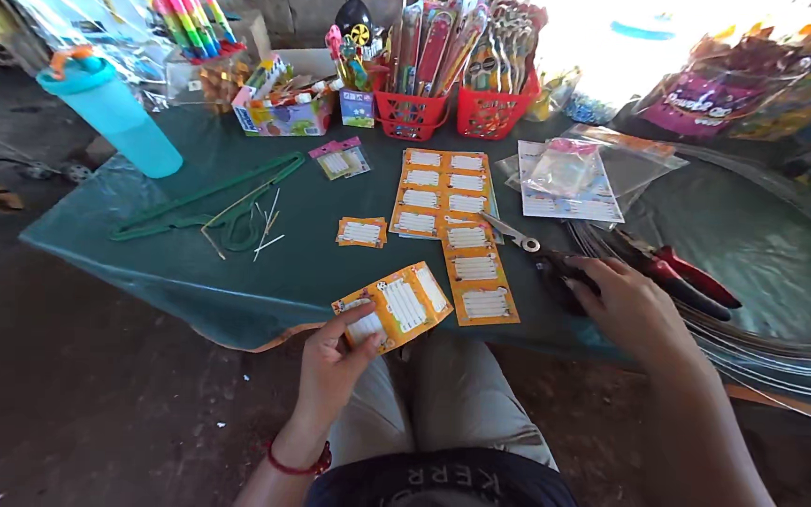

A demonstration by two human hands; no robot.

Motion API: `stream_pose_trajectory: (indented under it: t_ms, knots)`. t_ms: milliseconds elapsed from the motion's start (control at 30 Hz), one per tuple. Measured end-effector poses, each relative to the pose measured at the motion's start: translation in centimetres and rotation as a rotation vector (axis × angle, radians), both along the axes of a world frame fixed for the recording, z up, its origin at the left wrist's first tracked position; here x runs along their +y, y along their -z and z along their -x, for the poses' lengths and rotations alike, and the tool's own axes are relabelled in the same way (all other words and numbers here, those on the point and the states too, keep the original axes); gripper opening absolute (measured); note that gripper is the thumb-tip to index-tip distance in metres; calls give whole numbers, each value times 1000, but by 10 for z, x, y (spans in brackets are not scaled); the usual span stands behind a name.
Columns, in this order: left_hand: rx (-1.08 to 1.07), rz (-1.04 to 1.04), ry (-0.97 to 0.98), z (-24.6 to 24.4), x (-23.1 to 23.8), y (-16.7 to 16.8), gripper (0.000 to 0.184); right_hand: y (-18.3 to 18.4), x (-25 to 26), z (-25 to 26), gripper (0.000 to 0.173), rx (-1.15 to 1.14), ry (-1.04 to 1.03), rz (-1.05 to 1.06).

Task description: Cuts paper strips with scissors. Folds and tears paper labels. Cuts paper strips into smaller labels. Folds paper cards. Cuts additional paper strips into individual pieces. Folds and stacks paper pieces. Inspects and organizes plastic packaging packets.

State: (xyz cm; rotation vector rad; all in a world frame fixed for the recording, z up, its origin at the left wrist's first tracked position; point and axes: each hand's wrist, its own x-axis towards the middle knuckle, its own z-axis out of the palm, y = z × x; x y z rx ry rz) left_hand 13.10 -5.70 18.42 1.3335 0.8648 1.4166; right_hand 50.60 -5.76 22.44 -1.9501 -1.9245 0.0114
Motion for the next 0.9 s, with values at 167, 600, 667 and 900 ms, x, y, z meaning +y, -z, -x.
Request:
stream_pose_trajectory:
  t_ms: [167, 600, 667, 900]
  knots:
    - [138, -24, -122, -2, 3, 9, 28, -13, 6, 14, 46, -28, 0, 61]
    - [30, 57, -160, -8, 4, 22, 25, 38, -113, 96, 47, 1156, -441, 582]
    - [6, 49, -163, -9, 4, 24, 25, 62, -122, 109, 63, 1244, -455, 716]
    - [46, 14, -133, -11, -4, 22, 24, 68, -109, 138, 83, 1363, -463, 733]
